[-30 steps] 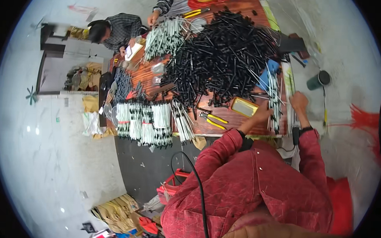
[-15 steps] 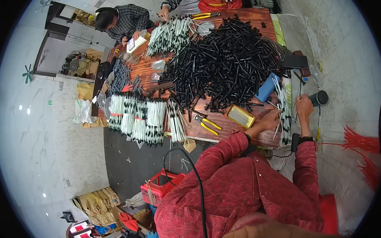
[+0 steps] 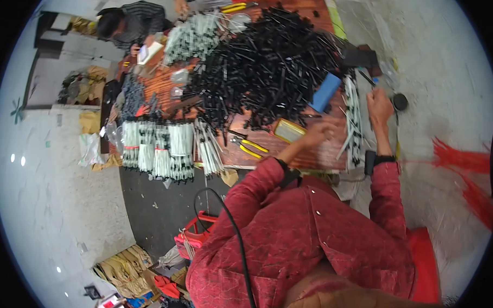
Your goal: Assembling electrical cables by attaching plastic connector components to wire bundles.
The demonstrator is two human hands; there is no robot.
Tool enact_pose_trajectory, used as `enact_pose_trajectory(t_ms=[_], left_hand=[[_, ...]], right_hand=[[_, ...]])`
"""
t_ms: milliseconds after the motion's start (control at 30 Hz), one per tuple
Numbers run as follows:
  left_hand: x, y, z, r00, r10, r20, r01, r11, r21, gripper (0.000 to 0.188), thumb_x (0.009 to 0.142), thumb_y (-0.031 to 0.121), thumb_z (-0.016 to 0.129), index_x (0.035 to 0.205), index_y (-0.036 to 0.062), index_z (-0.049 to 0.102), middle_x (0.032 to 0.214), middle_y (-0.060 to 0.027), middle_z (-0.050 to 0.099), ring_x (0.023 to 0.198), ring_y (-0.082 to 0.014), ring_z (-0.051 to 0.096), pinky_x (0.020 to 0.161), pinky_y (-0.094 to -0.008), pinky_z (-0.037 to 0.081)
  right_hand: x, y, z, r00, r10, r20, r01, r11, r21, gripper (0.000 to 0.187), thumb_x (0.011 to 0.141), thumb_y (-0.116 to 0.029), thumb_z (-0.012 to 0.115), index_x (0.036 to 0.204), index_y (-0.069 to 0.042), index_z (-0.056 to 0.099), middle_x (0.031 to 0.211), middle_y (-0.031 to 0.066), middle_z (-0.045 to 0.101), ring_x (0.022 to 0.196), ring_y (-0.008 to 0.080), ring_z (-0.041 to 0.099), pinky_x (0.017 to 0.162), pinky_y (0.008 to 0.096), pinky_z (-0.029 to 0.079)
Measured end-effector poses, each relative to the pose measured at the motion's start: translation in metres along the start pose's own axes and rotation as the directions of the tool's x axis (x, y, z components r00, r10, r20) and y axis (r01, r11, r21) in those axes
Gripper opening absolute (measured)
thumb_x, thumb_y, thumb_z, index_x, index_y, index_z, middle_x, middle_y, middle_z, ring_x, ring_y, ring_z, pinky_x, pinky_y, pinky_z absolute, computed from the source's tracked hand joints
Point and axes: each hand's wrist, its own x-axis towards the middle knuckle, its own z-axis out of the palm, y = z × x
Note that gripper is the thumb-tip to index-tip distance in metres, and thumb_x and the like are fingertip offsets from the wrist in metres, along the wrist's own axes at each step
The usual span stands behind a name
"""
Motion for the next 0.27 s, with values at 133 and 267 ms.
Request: enact_pose_trajectory(t_ms=[133, 267], left_hand=[[-0.024, 0.134, -0.014, 0.988, -0.145, 0.044, 0.150, 0.975, -0.164, 0.030, 0.095, 0.017, 0.059, 0.122, 0.0033, 0.060, 0.110, -0.0087, 0.067, 0.094, -0.0157, 0.064, 0.084, -0.0323, 0.054], [-0.053, 0.252, -0.034, 0.991, 0.022, -0.135, -0.025, 0.999, -0.020, 0.049, 0.095, 0.023, 0.063, 0.139, 0.0064, 0.050, 0.115, -0.0107, 0.066, 0.109, -0.0202, 0.063, 0.098, -0.0335, 0.048]], right_hand=[[0.012, -0.029, -0.025, 0.996, -0.079, -0.039, 0.083, 0.990, 0.115, 0.018, 0.082, -0.029, 0.064, 0.094, -0.016, 0.064, 0.077, 0.0109, 0.069, 0.070, 0.0342, 0.067, 0.059, 0.0465, 0.051], [0.018, -0.055, -0.025, 0.996, -0.085, 0.027, 0.077, 0.973, 0.219, 0.023, 0.082, -0.035, 0.066, 0.094, -0.016, 0.061, 0.074, 0.0099, 0.070, 0.066, 0.0320, 0.068, 0.057, 0.0481, 0.051]])
